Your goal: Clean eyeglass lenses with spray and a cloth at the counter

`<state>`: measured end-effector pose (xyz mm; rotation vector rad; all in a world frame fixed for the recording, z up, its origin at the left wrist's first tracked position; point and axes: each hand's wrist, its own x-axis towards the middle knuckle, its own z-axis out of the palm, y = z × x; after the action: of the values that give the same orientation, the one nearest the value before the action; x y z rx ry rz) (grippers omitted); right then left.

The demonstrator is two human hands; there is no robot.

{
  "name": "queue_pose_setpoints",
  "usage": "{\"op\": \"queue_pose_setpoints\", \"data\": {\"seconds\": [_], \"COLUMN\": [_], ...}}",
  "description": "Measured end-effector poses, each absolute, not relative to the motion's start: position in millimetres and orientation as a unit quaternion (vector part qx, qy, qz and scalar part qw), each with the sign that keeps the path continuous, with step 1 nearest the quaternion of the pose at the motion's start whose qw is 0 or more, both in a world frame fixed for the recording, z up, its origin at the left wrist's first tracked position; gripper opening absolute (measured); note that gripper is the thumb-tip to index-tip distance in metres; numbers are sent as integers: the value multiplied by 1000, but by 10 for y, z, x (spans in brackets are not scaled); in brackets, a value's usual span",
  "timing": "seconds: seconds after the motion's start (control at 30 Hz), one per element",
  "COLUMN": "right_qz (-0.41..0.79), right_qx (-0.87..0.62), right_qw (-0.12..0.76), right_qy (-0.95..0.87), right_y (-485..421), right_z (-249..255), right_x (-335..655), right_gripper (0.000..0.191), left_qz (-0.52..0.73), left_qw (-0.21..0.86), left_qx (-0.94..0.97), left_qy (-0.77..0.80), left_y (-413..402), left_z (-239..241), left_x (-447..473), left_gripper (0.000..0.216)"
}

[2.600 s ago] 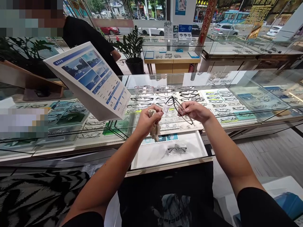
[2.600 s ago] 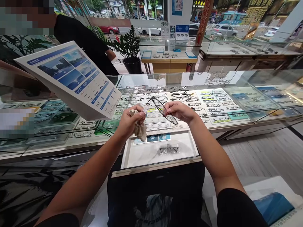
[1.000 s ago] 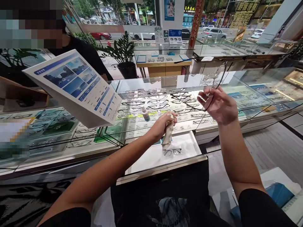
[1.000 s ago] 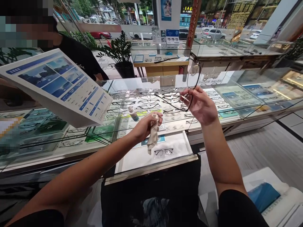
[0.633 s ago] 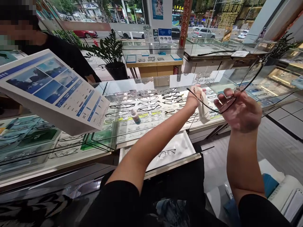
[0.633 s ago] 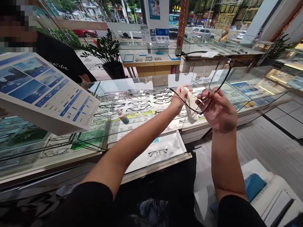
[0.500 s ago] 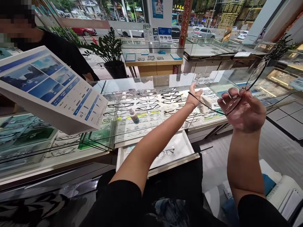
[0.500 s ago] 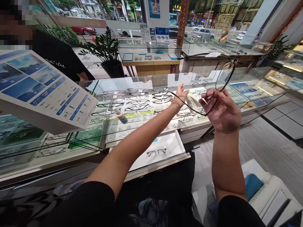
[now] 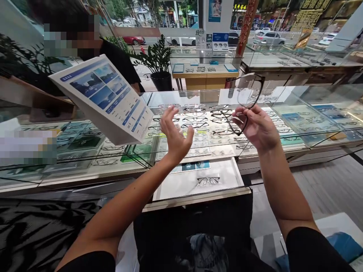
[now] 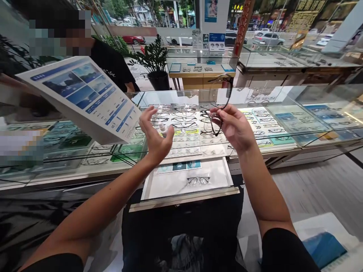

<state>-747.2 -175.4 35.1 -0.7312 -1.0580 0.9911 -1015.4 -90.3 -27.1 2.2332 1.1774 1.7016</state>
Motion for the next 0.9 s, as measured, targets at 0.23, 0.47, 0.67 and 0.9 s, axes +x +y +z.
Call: {"op": "queue_pose_setpoints", "data": {"seconds": [0.23,0.47,0.67,0.9], "right_qz": [485,463,442,464], "right_qx": [-322,-341,-364,-358], "right_qw": [633,639,633,606], "right_qy": [-510,-511,-521,-538], "right_y": [-1222,-1021,-1133,-1278], "right_z": [210,-104,-241,-249], "right_x": [-7990,-8105,-8110,-8328], "right_gripper": [48,51,48,50], "left_qz": [432,348,412,337], "left_qw": [96,141,470,705], "left_qx": [733,768,712,575], "left_qy": [517,519,320,241], "left_y": [-707,-703,-741,-907], "left_z": [-527,-555,-401,-80], "left_x": [-10443,-10471,-10472,-10516], "left_gripper": [60,19,47,65]}}
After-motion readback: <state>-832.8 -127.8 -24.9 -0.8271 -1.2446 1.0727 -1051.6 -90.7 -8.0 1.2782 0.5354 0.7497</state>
